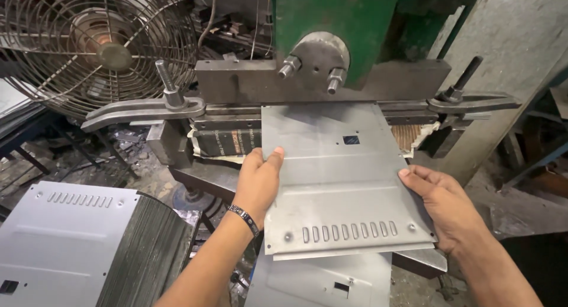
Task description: Repeatedly placing metal sheets into a press machine to bend them and then stacking the processed parts.
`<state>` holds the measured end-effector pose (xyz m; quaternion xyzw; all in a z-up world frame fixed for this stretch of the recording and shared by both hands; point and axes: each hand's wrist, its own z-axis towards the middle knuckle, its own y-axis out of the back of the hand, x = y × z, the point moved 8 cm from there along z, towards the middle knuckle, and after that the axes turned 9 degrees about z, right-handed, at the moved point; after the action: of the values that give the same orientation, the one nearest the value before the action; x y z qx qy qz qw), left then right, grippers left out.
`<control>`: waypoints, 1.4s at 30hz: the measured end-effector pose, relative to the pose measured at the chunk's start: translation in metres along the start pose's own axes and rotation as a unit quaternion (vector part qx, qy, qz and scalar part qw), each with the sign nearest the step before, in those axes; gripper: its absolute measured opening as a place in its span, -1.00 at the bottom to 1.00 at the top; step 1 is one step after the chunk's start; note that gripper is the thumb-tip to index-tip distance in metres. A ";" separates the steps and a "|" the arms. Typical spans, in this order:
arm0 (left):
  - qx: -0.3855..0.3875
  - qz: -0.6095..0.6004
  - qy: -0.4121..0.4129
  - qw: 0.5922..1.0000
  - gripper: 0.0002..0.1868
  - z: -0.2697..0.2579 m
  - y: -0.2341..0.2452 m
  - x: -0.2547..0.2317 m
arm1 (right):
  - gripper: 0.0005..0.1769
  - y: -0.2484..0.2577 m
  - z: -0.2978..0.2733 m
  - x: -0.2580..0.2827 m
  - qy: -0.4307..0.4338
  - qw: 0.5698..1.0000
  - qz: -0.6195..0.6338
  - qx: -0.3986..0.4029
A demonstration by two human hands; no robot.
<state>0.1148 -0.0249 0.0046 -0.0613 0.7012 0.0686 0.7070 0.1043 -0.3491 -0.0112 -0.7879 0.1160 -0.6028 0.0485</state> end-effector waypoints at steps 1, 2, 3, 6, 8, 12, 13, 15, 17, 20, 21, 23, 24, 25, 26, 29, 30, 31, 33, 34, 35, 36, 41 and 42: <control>-0.003 0.006 0.005 1.000 -0.65 0.002 0.001 0.004 | -0.75 0.001 0.002 -0.001 0.003 1.000 0.001 0.007; -0.005 0.014 0.011 1.000 -0.64 0.003 0.001 0.009 | -0.73 0.002 0.003 -0.004 0.004 1.000 0.003 0.014; -0.005 0.015 0.013 1.000 -0.64 0.003 0.003 0.013 | -0.73 -0.003 0.000 -0.007 0.002 1.000 0.004 0.014; 0.008 0.010 -0.033 0.999 -0.64 0.009 0.005 0.021 | -0.72 -0.005 -0.007 -0.002 0.031 0.999 -0.023 -0.007; -0.037 -0.026 -0.039 0.998 -0.68 0.018 0.020 0.039 | -0.71 0.001 -0.009 0.000 0.022 1.000 -0.002 0.006; 0.011 -0.081 -0.016 0.997 -0.71 0.015 0.016 0.041 | -0.71 -0.002 0.003 -0.016 0.028 0.998 -0.045 0.025; 0.023 -0.067 0.002 0.997 -0.71 0.010 0.014 0.035 | -0.71 0.001 0.004 -0.021 0.028 0.997 -0.063 0.016; 0.034 -0.055 0.021 0.998 -0.71 0.005 0.017 0.039 | -0.70 0.007 -0.005 -0.024 0.027 0.996 -0.084 0.008; 0.066 -0.018 -0.017 0.998 -0.63 0.001 0.029 0.052 | -0.66 0.011 -0.026 -0.035 -0.037 0.995 -0.091 0.007; 0.041 0.154 -0.039 0.986 -0.52 -0.046 0.055 0.051 | -0.65 0.037 -0.059 -0.056 -0.091 0.956 -0.233 -0.154; 0.037 0.155 -0.041 0.986 -0.52 -0.054 0.064 0.071 | -0.65 0.071 -0.025 -0.116 -0.089 0.957 -0.233 -0.149; -0.001 0.209 -0.114 0.971 -0.24 -0.081 0.082 0.104 | -0.58 0.177 -0.041 -0.199 0.250 0.917 -0.139 -0.277; -0.001 0.209 -0.114 0.971 -0.24 -0.093 0.080 0.134 | -0.58 0.177 -0.036 -0.207 0.250 0.917 -0.139 -0.277; 0.024 0.169 -0.036 0.985 -0.26 -0.103 0.077 0.176 | -0.57 0.176 -0.030 -0.217 0.231 0.925 -0.133 -0.269; 0.047 0.127 0.042 0.990 -0.28 -0.116 0.073 0.218 | -0.56 0.175 -0.023 -0.228 0.212 0.934 -0.128 -0.258; 0.129 0.029 0.203 0.970 -0.48 -0.138 0.045 0.250 | -0.52 0.154 -0.014 -0.253 0.155 0.955 -0.112 -0.225; 0.129 0.029 0.204 0.970 -0.48 -0.135 0.037 0.245 | -0.52 0.148 -0.015 -0.257 0.155 0.955 -0.113 -0.225; 0.065 0.038 0.165 0.983 -0.50 -0.127 0.039 0.235 | -0.50 0.141 -0.014 -0.266 0.126 0.964 -0.105 -0.210; -0.002 0.047 0.128 0.991 -0.49 -0.119 0.040 0.223 | -0.48 0.129 -0.017 -0.278 0.095 0.972 -0.098 -0.193; 0.016 0.077 0.127 0.989 -0.47 -0.112 0.037 0.221 | -0.45 0.122 -0.015 -0.285 0.067 0.978 -0.089 -0.176; 0.034 0.106 0.125 0.986 -0.44 -0.104 0.033 0.218 | -0.42 0.113 -0.014 -0.292 0.039 0.983 -0.079 -0.160; 0.031 0.105 0.123 0.986 -0.44 -0.102 0.031 0.218 | -0.42 0.113 -0.008 -0.286 0.041 0.983 -0.080 -0.157; 0.013 0.132 0.117 0.984 -0.30 -0.095 0.024 0.244 | -0.34 0.095 0.002 -0.264 -0.025 0.990 -0.063 -0.124; 0.011 0.131 0.118 0.984 -0.30 -0.095 0.024 0.238 | -0.34 0.096 0.003 -0.265 -0.026 0.990 -0.065 -0.123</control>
<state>0.0190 -0.0165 -0.2345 0.0317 0.7826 0.1452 0.6046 0.0295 -0.3783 -0.2818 -0.8093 0.1369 -0.5648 -0.0851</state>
